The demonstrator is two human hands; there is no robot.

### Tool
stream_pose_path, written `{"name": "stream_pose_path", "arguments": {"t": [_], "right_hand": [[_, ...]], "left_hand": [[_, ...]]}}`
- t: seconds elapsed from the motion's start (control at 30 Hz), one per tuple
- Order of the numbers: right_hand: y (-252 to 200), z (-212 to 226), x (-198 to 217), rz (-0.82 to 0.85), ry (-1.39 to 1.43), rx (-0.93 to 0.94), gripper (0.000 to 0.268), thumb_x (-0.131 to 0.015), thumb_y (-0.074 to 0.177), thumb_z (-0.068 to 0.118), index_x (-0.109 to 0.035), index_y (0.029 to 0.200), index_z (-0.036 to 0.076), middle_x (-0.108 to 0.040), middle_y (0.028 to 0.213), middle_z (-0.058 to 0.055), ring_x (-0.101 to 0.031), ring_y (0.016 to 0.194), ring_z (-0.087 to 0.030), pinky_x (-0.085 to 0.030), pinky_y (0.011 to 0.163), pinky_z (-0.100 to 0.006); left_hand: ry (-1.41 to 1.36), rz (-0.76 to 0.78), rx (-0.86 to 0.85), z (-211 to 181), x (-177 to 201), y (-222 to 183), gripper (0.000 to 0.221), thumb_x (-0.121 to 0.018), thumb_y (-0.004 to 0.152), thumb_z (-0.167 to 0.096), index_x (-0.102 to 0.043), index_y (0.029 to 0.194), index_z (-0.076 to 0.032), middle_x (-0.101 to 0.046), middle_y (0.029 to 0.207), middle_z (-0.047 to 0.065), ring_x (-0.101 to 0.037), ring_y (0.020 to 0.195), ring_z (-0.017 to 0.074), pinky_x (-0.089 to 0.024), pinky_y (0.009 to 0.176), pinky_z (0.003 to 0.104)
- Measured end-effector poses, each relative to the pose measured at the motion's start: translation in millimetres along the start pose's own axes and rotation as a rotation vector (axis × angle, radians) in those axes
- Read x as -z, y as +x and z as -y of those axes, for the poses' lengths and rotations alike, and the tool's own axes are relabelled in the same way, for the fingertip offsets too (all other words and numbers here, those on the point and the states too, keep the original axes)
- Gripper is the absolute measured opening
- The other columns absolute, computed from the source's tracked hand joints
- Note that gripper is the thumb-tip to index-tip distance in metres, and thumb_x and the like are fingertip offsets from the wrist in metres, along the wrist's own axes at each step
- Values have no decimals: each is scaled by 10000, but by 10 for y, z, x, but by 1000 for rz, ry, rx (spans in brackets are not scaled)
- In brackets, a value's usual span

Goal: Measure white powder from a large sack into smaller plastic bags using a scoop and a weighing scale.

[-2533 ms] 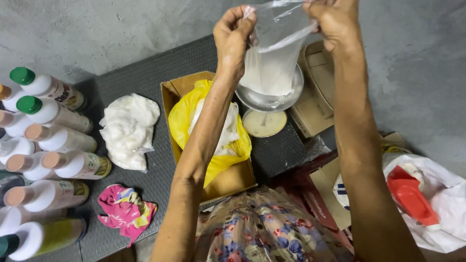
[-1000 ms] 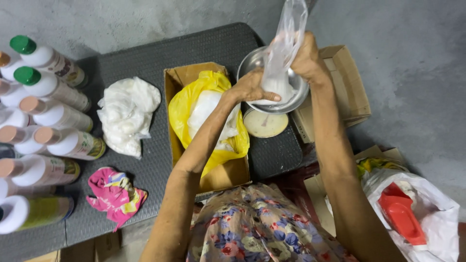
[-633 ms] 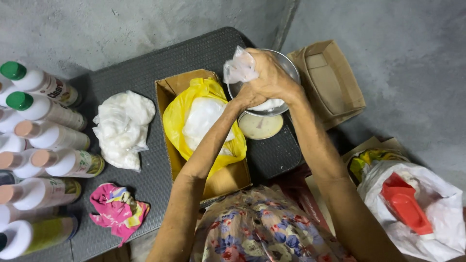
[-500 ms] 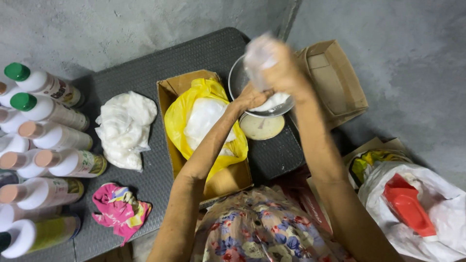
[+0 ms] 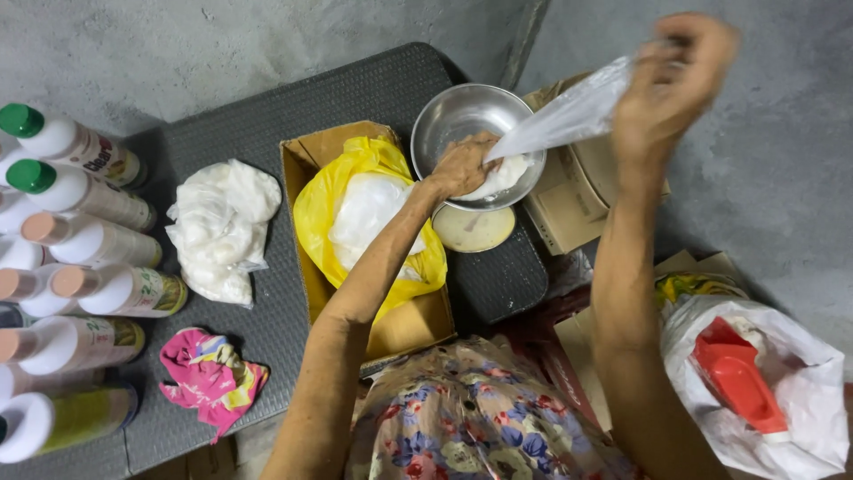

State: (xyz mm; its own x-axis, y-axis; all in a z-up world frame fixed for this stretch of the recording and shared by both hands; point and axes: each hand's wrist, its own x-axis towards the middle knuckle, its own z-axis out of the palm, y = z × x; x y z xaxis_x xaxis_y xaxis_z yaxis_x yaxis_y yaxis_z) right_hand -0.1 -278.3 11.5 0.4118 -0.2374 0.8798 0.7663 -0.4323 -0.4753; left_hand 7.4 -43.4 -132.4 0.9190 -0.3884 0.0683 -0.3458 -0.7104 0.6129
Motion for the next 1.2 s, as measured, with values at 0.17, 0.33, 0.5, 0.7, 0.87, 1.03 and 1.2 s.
{"name": "stream_pose_path", "arguments": {"t": [0.17, 0.33, 0.5, 0.7, 0.87, 1.03, 1.2], "right_hand": [[-263, 457, -326, 830, -319, 394, 532, -782, 878, 174, -599, 1351, 16, -606, 1336, -202, -596, 1233, -365, -462, 1066, -502], [-502, 78, -357, 1473, -513, -127, 450, -723, 898, 290, -638, 1224, -9, -672, 1095, -212, -647, 967, -354, -504, 837, -512], [-491, -451, -91, 1405, 181, -465, 227, -541, 1049, 183, -690, 1063, 13, -676, 930, -82, -614, 794, -161, -526, 707, -303], [-282, 151, -196, 921, 793, -993, 209, -583, 1164, 130, -642, 1018, -7, -486, 716, 18, -423, 582, -49, -420, 567, -232], [-106, 475, -293, 907, 1042, -885, 227, -529, 1187, 92, -625, 1023, -33, -487, 701, -10, -416, 540, -82, -384, 479, -247], [-83, 703, -498, 986, 1381, -1118, 258, -484, 1201, 134, -588, 1027, -26, -479, 713, -24, -398, 537, -73, -374, 512, -217], [-428, 714, -822, 1033, 1591, -1418, 279, -485, 1216, 172, -568, 1033, -23, -448, 677, 16, -379, 538, -44, -340, 518, -181]], "left_hand": [[43, -77, -120, 222, -177, 75, 460, -538, 978, -248, -585, 1416, -116, -506, 1438, 129, -479, 1300, 351, -327, 1089, 544], [49, -157, -112, -9, -43, -46, 452, -572, 904, -181, -612, 1346, -100, -552, 1366, 136, -508, 1271, 351, -361, 1039, 554], [7, -243, -101, -31, -144, 8, 305, -572, 893, -153, -705, 1164, -109, -635, 1246, 124, -568, 1223, 349, -420, 1033, 518], [-45, -467, -215, -67, -277, 182, 369, -542, 1027, -357, -636, 1230, -63, -666, 1142, 127, -643, 1113, 312, -503, 1005, 477], [-436, -622, -307, -401, 53, -181, 407, -486, 1090, -337, -544, 1357, -35, -647, 1215, 132, -669, 1085, 260, -542, 977, 405], [-628, -622, -259, -646, 522, -1067, 318, -569, 1105, -325, -587, 1279, -60, -620, 1075, 42, -627, 999, 153, -547, 930, 313], [-549, -602, -145, -580, 775, -1894, 303, -644, 1091, -316, -599, 1224, -47, -602, 1036, 26, -575, 989, 134, -507, 902, 297]]}}
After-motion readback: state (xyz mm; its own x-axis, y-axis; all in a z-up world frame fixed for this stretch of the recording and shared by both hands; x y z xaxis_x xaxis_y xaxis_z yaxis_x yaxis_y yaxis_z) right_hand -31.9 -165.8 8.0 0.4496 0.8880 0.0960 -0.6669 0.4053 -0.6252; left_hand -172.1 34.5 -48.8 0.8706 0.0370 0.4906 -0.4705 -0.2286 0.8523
